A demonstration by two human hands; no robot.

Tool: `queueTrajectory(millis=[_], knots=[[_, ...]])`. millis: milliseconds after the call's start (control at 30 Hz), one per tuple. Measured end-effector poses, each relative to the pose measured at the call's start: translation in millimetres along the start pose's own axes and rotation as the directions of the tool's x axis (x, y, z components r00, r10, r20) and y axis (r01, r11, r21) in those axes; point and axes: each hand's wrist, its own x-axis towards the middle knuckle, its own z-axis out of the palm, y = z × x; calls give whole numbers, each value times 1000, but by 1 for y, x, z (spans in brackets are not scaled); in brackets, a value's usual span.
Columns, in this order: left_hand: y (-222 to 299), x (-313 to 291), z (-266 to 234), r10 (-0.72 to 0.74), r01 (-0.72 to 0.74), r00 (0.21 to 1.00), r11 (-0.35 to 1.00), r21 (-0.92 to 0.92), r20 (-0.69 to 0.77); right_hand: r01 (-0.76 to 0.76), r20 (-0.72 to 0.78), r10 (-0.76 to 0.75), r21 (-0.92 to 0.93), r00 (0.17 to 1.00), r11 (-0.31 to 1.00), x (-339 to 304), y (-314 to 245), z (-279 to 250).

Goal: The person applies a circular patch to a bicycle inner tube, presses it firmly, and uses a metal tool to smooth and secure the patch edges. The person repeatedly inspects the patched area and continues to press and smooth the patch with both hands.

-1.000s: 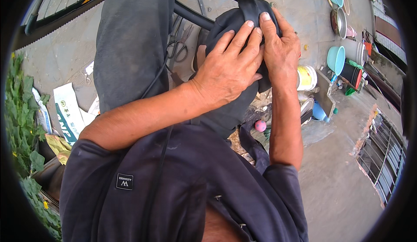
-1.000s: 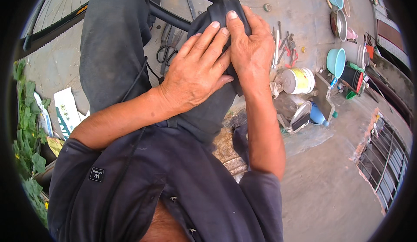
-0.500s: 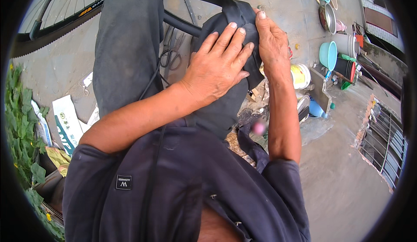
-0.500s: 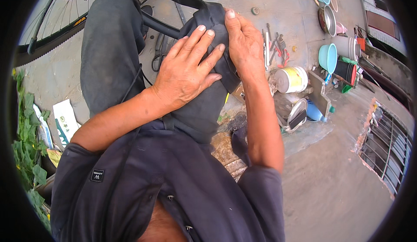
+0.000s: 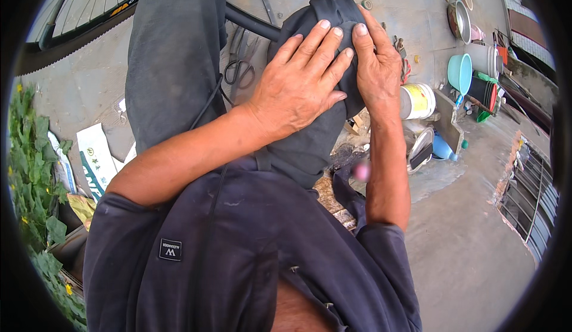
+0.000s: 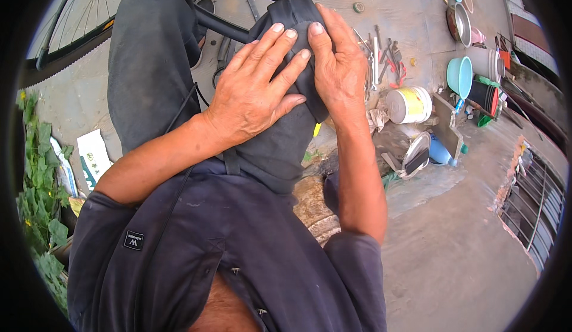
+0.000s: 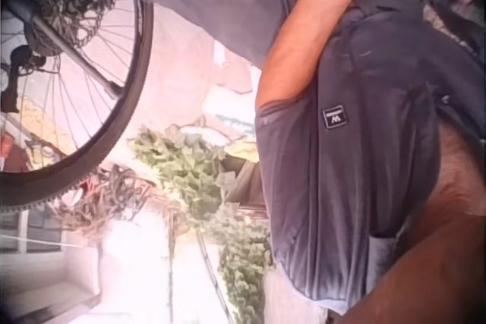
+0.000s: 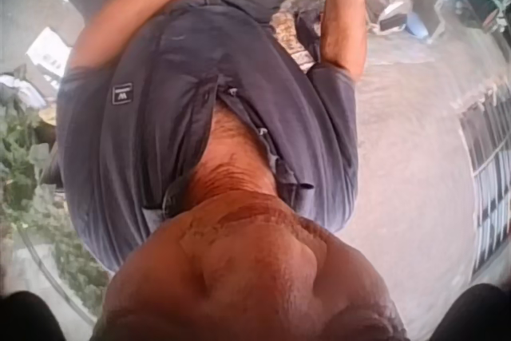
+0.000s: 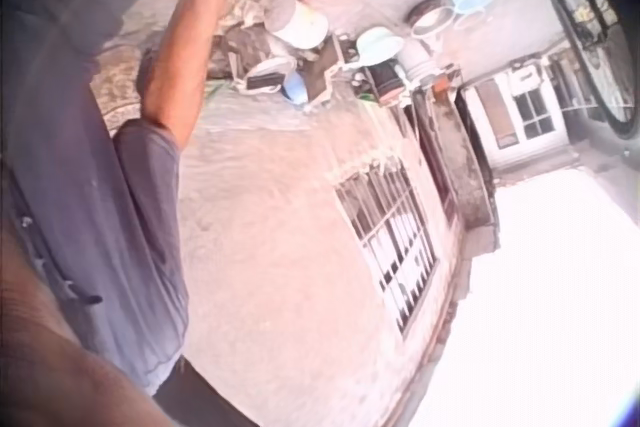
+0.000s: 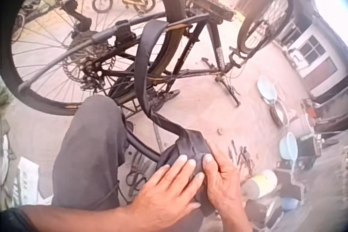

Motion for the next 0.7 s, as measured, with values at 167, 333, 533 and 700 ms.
queueTrajectory(millis=[167, 333, 533, 700], knots=[[-6, -5, -1, 12, -13, 1000, 1000, -17, -25, 11, -23, -10, 37, 1000, 999, -1, -3, 6], [-10, -3, 0, 14, -18, 998, 998, -66, -58, 17, -86, -10, 76, 996, 997, 0, -3, 13], [-21, 6, -13, -388, 311, 911, 869, -384, -140, -39, -67, 40, 8, 997, 999, 0, -13, 10], [-23, 19, 9, -752, 713, 643, 516, -476, 148, 9, -69, -9, 4, 998, 1000, 2, -10, 14]])
